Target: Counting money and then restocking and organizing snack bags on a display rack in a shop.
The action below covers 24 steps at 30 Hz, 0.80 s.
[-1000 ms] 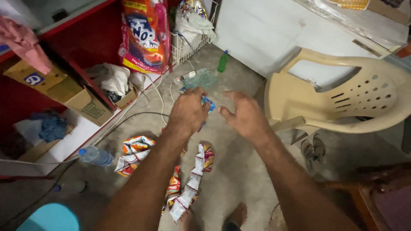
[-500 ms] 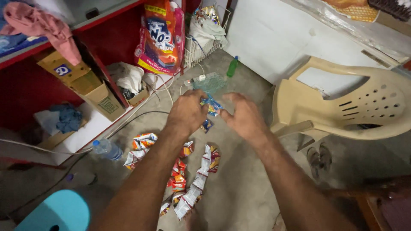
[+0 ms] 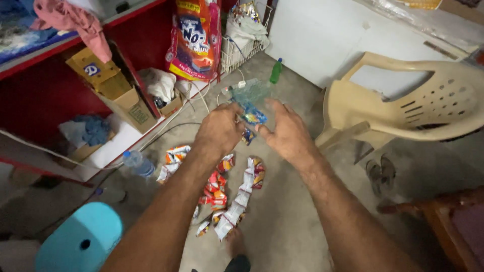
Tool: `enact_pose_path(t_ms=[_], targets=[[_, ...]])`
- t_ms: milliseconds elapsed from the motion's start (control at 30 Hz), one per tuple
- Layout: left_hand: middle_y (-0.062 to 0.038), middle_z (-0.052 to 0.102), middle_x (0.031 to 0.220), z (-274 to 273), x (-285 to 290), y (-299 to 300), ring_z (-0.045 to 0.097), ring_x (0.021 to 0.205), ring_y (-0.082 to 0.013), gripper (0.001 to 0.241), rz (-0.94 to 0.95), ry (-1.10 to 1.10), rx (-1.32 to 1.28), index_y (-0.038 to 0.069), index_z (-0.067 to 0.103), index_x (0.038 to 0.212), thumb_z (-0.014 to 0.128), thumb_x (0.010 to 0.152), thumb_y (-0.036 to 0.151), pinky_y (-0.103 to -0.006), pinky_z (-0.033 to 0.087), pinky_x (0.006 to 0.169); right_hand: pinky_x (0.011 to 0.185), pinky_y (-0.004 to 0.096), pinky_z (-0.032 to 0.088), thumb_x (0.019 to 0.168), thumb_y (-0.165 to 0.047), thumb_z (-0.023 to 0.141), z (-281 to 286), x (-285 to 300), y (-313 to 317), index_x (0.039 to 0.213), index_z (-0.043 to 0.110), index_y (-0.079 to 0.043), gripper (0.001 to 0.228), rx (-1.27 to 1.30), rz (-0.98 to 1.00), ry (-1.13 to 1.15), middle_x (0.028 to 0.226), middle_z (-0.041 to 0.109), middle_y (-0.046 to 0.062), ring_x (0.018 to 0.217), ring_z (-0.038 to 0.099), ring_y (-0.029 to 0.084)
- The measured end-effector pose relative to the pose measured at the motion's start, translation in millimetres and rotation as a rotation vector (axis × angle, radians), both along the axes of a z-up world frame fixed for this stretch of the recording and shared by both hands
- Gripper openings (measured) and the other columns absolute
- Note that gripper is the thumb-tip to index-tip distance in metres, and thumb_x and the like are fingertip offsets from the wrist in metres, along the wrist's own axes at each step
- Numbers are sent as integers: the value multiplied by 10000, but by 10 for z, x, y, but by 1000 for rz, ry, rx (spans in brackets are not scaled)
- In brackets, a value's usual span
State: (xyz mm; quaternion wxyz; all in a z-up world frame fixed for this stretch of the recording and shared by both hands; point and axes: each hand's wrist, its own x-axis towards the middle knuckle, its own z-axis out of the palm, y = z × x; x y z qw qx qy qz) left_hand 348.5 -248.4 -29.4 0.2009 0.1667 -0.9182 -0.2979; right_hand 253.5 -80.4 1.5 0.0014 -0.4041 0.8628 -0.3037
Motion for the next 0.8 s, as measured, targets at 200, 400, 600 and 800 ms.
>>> enact_pose_path(t_ms=[200,400,600,800], targets=[[-199,696,1124,112,590,271,682,1041,-395,284,-2,-103,53,68,685,1146,708,893,195,-487,535,934,997,475,500,809,-201,789,-279,414,210,1236,653,-8,489,-102,127,141,1196,664,249,1142,626,433],[-200,677,1148,108,975,269,670,1049,-408,320,8,-83,55,79,697,1140,731,844,198,-500,521,932,973,466,508,817,-202,785,-164,881,184,1225,679,-32,455,-81,99,67,1163,670,233,1118,639,408],[-211,674,1135,104,935,170,661,1059,-415,330,-24,-90,47,67,677,1153,721,860,212,-502,522,941,969,468,503,820,-215,797,-21,971,159,1216,670,-28,456,-43,40,108,1167,669,238,1111,631,422],[-186,693,1133,193,974,33,662,1076,-394,295,-85,-13,40,74,696,1103,733,844,212,-494,527,931,968,470,503,818,-222,791,114,1085,-9,1239,659,-52,472,20,-28,60,1133,672,245,1094,638,421]])
